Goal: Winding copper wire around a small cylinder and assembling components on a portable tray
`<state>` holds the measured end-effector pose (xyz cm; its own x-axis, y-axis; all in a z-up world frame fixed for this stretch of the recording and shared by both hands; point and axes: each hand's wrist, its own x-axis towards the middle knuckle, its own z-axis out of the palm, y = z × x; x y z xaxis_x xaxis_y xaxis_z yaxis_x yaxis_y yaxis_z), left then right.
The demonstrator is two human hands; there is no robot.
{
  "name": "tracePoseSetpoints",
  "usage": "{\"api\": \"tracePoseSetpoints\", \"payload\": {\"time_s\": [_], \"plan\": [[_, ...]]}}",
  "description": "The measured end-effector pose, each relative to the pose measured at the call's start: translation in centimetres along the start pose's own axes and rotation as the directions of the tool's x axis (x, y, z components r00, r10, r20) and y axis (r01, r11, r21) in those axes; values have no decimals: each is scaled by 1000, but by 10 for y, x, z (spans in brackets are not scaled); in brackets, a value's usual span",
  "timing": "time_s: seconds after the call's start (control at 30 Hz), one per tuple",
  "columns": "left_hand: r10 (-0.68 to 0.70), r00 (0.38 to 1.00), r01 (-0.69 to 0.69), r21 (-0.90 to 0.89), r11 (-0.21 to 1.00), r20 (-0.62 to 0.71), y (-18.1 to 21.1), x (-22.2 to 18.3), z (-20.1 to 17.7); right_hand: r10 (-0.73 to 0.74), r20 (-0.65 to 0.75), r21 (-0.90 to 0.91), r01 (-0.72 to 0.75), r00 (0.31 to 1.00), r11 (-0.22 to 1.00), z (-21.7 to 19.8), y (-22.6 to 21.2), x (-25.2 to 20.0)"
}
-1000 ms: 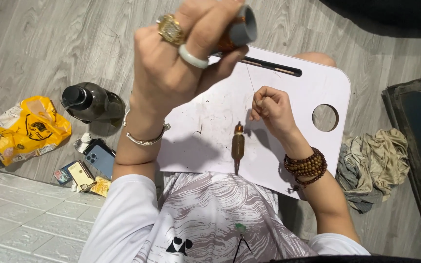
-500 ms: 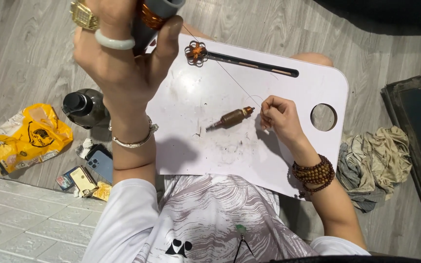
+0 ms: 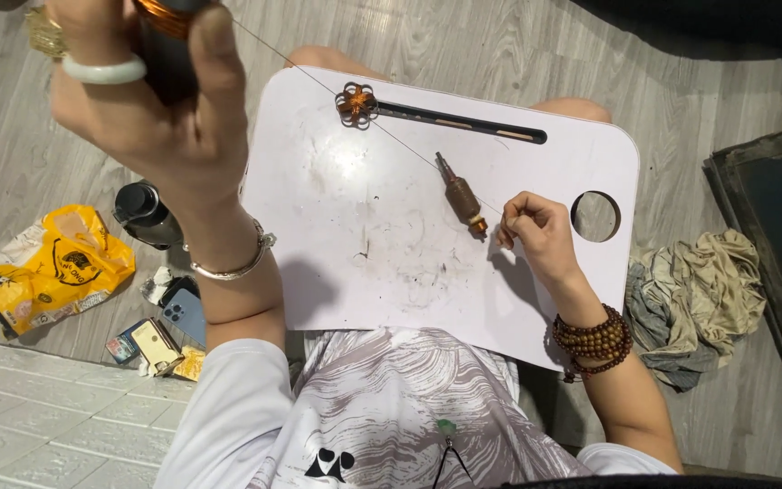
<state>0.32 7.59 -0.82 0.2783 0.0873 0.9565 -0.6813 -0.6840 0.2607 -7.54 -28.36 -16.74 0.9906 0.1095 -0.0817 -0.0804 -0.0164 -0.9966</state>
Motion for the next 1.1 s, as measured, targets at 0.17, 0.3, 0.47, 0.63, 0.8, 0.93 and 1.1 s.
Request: {"api": "tracePoseSetpoints", "payload": {"time_s": [0.17, 0.3, 0.47, 0.63, 0.8, 0.93, 1.1], "plan": [[86, 992, -81, 55, 995, -94, -49, -4, 1, -38, -24, -42, 37, 999, 998, -4, 0, 4], [35, 997, -31, 54, 998, -73, -41, 4, -13, -48, 12, -56, 48, 999, 997, -4, 1, 8], [-25, 995, 34, 103, 994, -95, -59, -1, -22, 4, 15, -20, -4, 1000, 1000, -1, 8, -2], [-62, 997, 70, 171, 983, -53, -113, -17, -35, 17, -14, -88, -18, 1000, 996, 0, 3, -12], [-13, 1000, 18, 374, 927, -15, -139, -19, -52, -98, -36, -218, 88, 994, 972, -3, 13, -14], [-30, 999, 19, 343, 939, 27, -132, -14, -56, -134, -89, -292, 103, 987, 951, -2, 22, -7], [-72, 987, 36, 238, 971, 146, -118, -11, -58, -146, -121, -303, 104, 982, 947, 0, 19, -9]]}}
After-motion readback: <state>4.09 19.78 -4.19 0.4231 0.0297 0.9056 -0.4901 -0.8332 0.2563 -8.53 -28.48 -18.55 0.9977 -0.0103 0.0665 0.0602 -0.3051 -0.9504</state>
